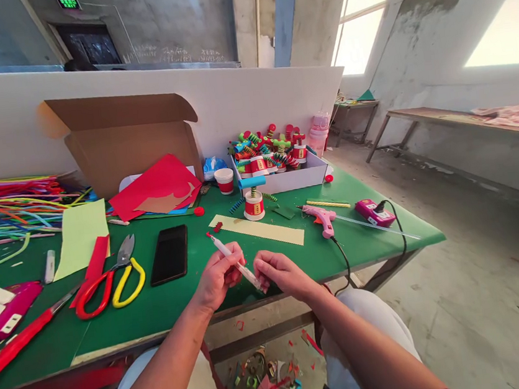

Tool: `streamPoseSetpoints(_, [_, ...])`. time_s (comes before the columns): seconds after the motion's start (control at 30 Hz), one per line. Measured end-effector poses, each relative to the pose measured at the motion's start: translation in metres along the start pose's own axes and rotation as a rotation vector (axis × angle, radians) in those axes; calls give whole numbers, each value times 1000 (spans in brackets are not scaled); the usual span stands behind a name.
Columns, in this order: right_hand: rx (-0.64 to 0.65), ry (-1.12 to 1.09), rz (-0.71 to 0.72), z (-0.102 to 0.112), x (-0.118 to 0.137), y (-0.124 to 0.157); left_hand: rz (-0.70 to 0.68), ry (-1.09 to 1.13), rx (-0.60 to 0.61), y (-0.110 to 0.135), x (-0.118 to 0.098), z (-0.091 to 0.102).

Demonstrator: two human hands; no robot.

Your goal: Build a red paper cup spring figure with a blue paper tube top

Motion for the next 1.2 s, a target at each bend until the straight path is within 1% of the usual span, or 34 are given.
streamPoseSetpoints(0.13, [-122,402,148,0,15,10,23,-21,-44,-1,3,2])
streamPoseSetpoints(0.17, [-132,453,171,-1,16,10,34,-15,-53,-1,4,2])
streamPoseSetpoints(0.23, [-95,448,166,-3,12,8,70,11,-69,-2,6,2])
streamPoseSetpoints(0.3, [-31,335,120,-6,4,4,117,53,-70,-2,10,3])
streamPoseSetpoints(0.4, [62,41,1,-12,-10,-2,163,128,-33,-2,14,1])
streamPoseSetpoints(0.47, [110,-186,-73,-16,-17,-5,158,183,-11,-3,15,0])
streamPoseSetpoints(0.53, [123,-352,-91,-16,-17,-6,142,223,-1,-4,15,-1])
streamPoseSetpoints(0.57, [125,-398,-88,-15,-16,-6,135,235,-2,-4,15,-1])
streamPoseSetpoints(0.63, [147,-414,-94,-14,-14,-7,124,241,-22,-5,15,1])
streamPoseSetpoints(0.7, [140,-343,-108,-12,-13,-6,109,235,-58,-7,15,5])
streamPoseSetpoints(0.73, [111,-274,-100,-10,-12,-6,103,230,-73,-7,15,7])
streamPoseSetpoints(0.83, [-2,-21,-27,-5,-7,-4,106,210,-88,-8,17,7])
streamPoseSetpoints(0.9, [-27,84,21,-7,-3,-3,115,187,-98,-7,18,5])
streamPoseSetpoints(0.97, [-51,132,56,-8,-1,-2,109,152,-132,-5,19,3])
streamPoseSetpoints(1.07, [-131,167,101,-9,-1,-2,94,81,-181,-2,17,3])
streamPoseSetpoints(1.13, [-160,180,115,-10,-2,-1,79,43,-170,-1,15,3])
streamPoseSetpoints(1.2, [-162,162,101,-11,-5,-2,53,32,-129,0,12,0])
Point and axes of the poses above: each hand's wrist, its own y-axis away from the middle knuckle, its own z-axis out of the back of the hand, x = y × z, the point moved 6 cm from there along -y, towards the middle knuckle, and after that the axes turned 15 degrees about -z, right-handed, at the moved point
